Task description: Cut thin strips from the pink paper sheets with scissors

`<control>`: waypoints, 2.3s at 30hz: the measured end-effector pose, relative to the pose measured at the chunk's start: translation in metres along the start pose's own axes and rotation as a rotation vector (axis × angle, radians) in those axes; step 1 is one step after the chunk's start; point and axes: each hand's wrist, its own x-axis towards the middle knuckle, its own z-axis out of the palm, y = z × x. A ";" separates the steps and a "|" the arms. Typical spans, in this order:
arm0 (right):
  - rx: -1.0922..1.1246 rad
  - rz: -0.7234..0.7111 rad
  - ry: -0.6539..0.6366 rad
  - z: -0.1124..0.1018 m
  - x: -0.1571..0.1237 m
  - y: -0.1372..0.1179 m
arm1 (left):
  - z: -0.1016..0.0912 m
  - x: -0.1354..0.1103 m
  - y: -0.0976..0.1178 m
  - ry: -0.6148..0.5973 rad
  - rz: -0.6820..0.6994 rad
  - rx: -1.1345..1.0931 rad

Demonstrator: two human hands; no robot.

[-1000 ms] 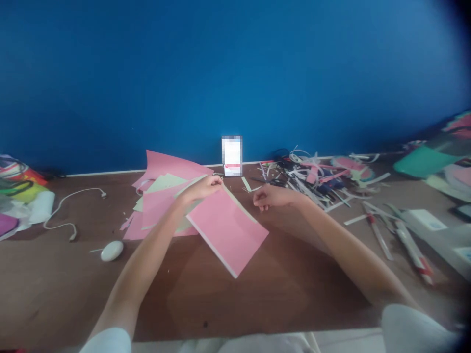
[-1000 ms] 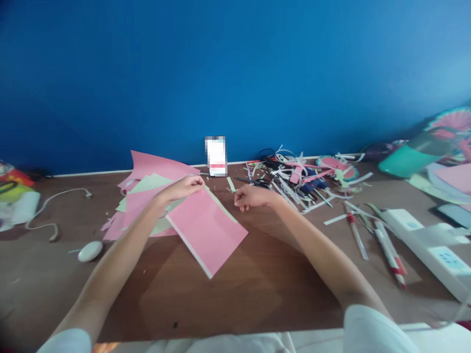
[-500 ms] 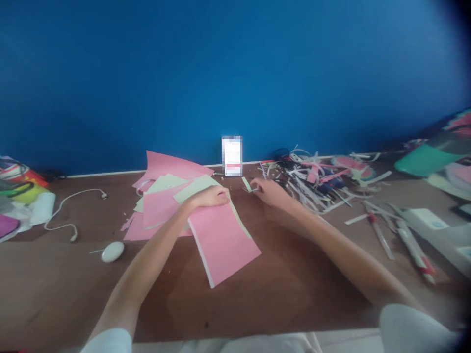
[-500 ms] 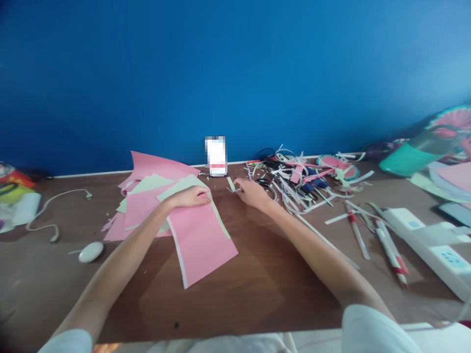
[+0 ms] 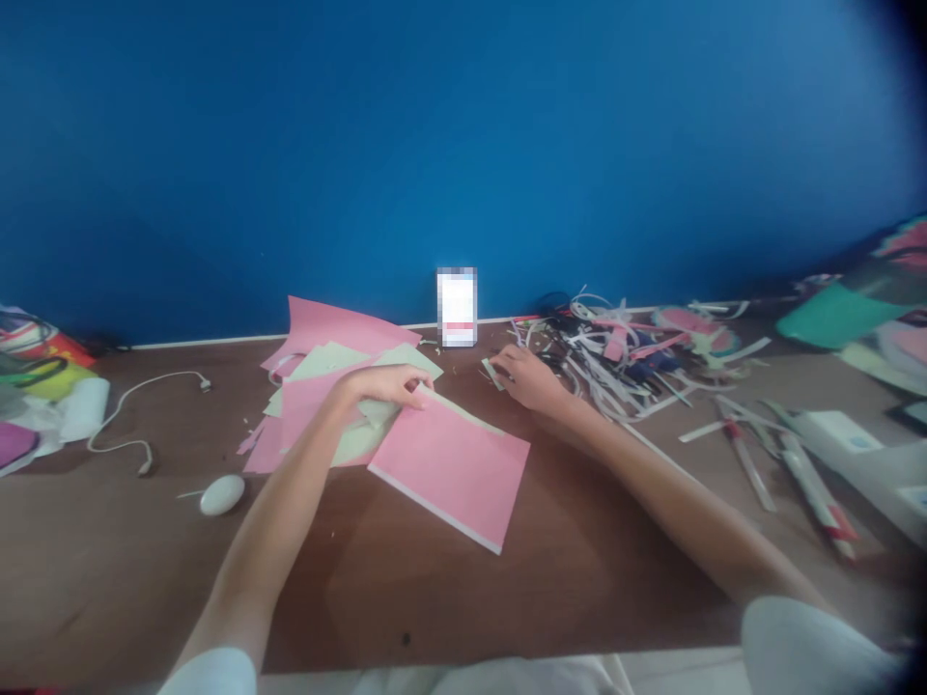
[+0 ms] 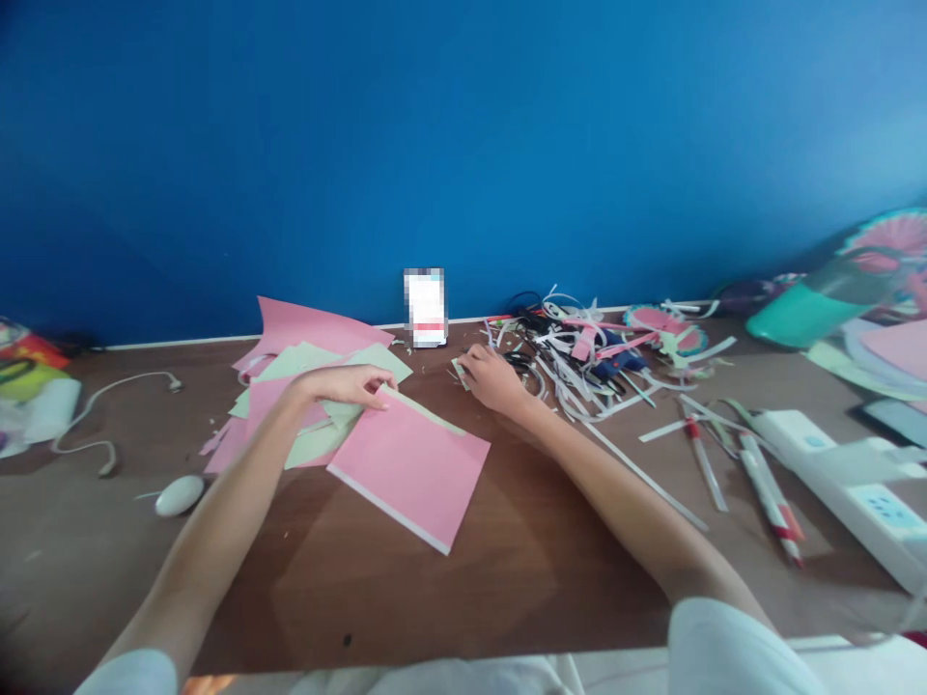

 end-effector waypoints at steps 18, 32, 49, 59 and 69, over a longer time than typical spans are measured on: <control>0.521 0.208 0.078 -0.002 0.008 0.013 | 0.010 0.007 0.002 -0.086 -0.080 -0.078; 0.764 0.327 0.238 -0.020 0.012 0.008 | 0.026 0.004 0.014 0.057 -0.248 0.254; 0.696 -0.035 -0.071 -0.040 0.001 -0.045 | 0.062 0.032 0.047 0.308 0.150 -0.576; 0.423 0.220 0.207 -0.027 0.008 0.000 | 0.051 0.036 0.033 0.460 0.170 -0.612; 0.657 -0.019 -0.351 -0.031 0.006 0.007 | 0.050 0.035 0.035 0.383 0.224 -0.716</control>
